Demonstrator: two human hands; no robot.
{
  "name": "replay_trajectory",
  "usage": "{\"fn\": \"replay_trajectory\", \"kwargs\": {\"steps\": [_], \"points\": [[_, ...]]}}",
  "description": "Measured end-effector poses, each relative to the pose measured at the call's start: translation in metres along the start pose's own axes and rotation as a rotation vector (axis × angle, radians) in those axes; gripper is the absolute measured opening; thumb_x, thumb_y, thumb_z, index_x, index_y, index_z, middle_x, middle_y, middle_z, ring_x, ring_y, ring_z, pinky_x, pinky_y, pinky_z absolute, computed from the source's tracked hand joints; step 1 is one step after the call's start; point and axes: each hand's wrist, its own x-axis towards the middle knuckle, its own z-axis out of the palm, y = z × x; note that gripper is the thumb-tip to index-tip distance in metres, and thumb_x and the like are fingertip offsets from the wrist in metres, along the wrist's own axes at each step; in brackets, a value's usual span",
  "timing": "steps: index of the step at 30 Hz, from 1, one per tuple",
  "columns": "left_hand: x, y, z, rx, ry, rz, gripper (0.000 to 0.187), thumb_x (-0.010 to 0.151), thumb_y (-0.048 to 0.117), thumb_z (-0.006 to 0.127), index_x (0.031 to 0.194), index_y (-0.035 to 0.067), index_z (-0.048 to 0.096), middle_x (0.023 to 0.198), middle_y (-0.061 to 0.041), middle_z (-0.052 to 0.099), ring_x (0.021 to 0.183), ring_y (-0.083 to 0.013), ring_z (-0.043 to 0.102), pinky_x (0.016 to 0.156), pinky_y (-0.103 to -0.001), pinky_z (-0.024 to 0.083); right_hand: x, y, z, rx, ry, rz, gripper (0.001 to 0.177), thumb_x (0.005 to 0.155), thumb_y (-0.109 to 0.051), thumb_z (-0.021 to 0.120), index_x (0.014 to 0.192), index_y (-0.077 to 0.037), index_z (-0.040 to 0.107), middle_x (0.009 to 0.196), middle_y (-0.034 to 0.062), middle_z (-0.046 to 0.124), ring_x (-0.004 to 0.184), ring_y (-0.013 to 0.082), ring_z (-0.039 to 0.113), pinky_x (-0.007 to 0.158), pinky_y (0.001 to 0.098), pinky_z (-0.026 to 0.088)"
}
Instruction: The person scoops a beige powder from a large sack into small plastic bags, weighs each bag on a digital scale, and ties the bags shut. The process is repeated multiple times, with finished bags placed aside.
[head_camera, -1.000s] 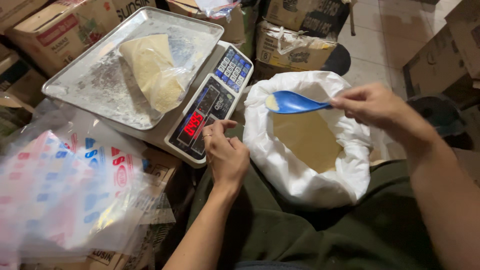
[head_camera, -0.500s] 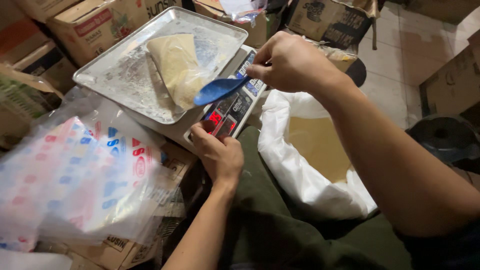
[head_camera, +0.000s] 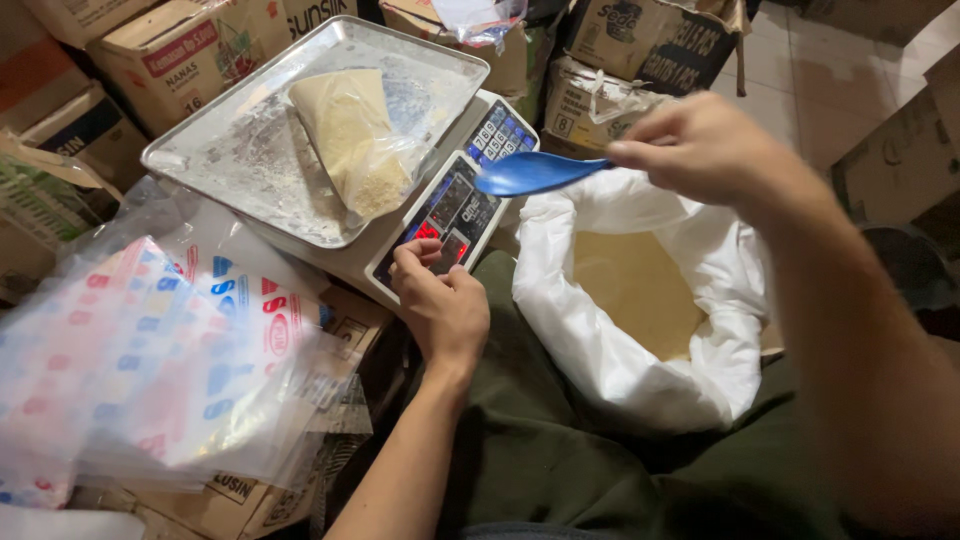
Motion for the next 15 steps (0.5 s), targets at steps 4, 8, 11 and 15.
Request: {"fn": "replay_trajectory", "kwargs": {"steps": [4,8,11,15], "points": [[-0.004,-0.001,0.003,0.003,-0.053,-0.009,0.028,0.082,0.001,0.057,0.109,-0.002,0.053,0.110,-0.019,0.058,0.103,-0.0303,0.061,0.080,-0.037,0.057,-0.009,0.087,-0.017,-0.135,-0.016,0.154,0.039,0.090,-0.037,0.073,0.116,-0.009,0.080,0.094,0.0127,0.079,0.078,0.0242,0.070,0.069,0.0405,0.056],[-0.011,0.001,0.010,0.036,-0.267,-0.067,0.026,0.083,0.010,0.061,0.107,0.002,0.059,0.109,-0.016,0.060,0.096,-0.0284,0.064,0.082,-0.037,0.055,-0.012,0.176,0.006,-0.287,-0.254,0.263,0.039,0.092,-0.042,0.071,0.110,-0.010,0.085,0.086,0.0149,0.081,0.075,0.0240,0.067,0.070,0.0398,0.053],[-0.020,0.005,0.013,0.082,-0.348,0.029,0.026,0.083,0.013,0.059,0.106,0.004,0.063,0.109,-0.016,0.063,0.102,-0.0293,0.064,0.087,-0.039,0.053,-0.025,0.223,0.047,-0.266,-0.439,0.444,0.040,0.093,-0.041,0.069,0.109,-0.009,0.086,0.084,0.0190,0.077,0.071,0.0276,0.064,0.071,0.0463,0.056],[-0.029,0.013,0.014,0.133,-0.427,0.024,0.026,0.083,0.017,0.061,0.106,0.005,0.064,0.107,-0.014,0.065,0.103,-0.0298,0.063,0.089,-0.041,0.050,-0.055,0.234,0.102,-0.395,-0.391,0.256,0.038,0.088,-0.036,0.068,0.113,-0.009,0.080,0.105,0.0167,0.080,0.095,0.0308,0.075,0.090,0.0396,0.057]]}}
